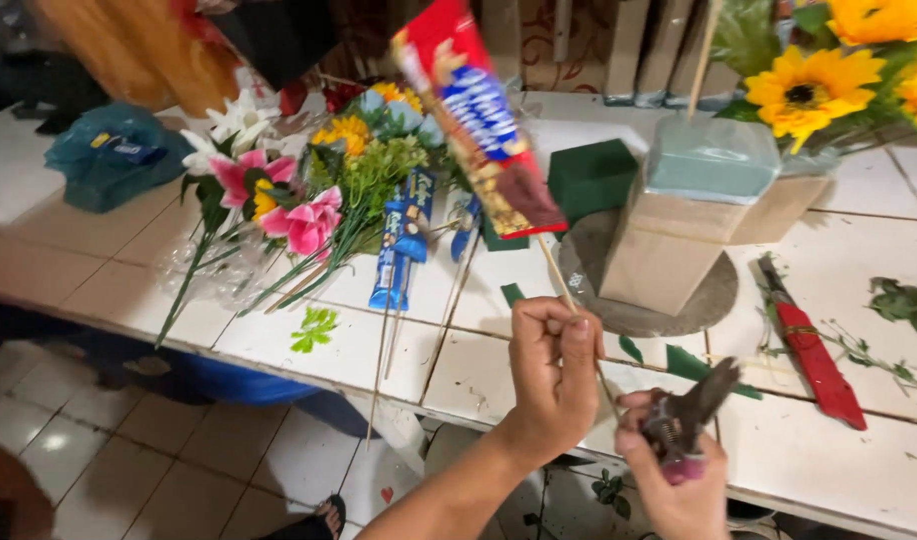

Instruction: The person assembles a decorative bouquet by attaching packaged snacks to wooden skewers and inserting them into a floral foam block. They use pliers to cut the skewers to the desired length and arrange the items alongside artificial flowers.

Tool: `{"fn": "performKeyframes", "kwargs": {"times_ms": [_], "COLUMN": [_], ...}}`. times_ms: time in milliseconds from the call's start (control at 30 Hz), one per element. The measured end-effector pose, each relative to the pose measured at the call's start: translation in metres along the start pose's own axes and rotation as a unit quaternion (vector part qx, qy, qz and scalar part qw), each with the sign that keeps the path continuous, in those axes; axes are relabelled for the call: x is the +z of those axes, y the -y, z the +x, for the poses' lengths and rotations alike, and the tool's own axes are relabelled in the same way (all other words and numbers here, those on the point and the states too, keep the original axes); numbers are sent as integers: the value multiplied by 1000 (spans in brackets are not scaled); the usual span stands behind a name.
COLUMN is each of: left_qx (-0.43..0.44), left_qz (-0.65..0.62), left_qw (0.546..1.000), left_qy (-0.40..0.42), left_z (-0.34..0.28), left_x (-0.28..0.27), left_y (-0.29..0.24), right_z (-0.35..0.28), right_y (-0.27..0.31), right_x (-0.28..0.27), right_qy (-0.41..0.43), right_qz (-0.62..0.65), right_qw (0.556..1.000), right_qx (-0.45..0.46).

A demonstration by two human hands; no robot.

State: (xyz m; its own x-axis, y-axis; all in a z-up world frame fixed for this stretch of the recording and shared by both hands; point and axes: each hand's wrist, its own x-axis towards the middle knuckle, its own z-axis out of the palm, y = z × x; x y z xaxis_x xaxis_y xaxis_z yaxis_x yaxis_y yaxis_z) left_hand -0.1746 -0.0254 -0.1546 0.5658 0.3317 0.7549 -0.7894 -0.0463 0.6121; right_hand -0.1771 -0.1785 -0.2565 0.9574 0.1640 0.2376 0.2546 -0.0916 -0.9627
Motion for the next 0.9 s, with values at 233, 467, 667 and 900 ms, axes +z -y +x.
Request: {"fn": "performKeyframes", "kwargs": {"times_ms": [233,467,667,900], "left_qx": [-8,-83,-37,-38], "left_qz": [-20,42,54,27], "left_qw": [1000,988,996,997], "left_qy": [8,122,58,-57], "left_z": [-3,-1,9,21], "left_x": [0,-7,-18,-25], "left_y": [-4,-24,-17,-25], "right_z": [0,9,19,1], "right_y": [-5,21,41,26], "right_x": [4,-5,-19,-14], "right_qy": [-39,-10,118,214], "right_qz": [104,77,32,-11], "right_qw": [994,997,990,974], "right_qx": [8,2,-76,75]}}
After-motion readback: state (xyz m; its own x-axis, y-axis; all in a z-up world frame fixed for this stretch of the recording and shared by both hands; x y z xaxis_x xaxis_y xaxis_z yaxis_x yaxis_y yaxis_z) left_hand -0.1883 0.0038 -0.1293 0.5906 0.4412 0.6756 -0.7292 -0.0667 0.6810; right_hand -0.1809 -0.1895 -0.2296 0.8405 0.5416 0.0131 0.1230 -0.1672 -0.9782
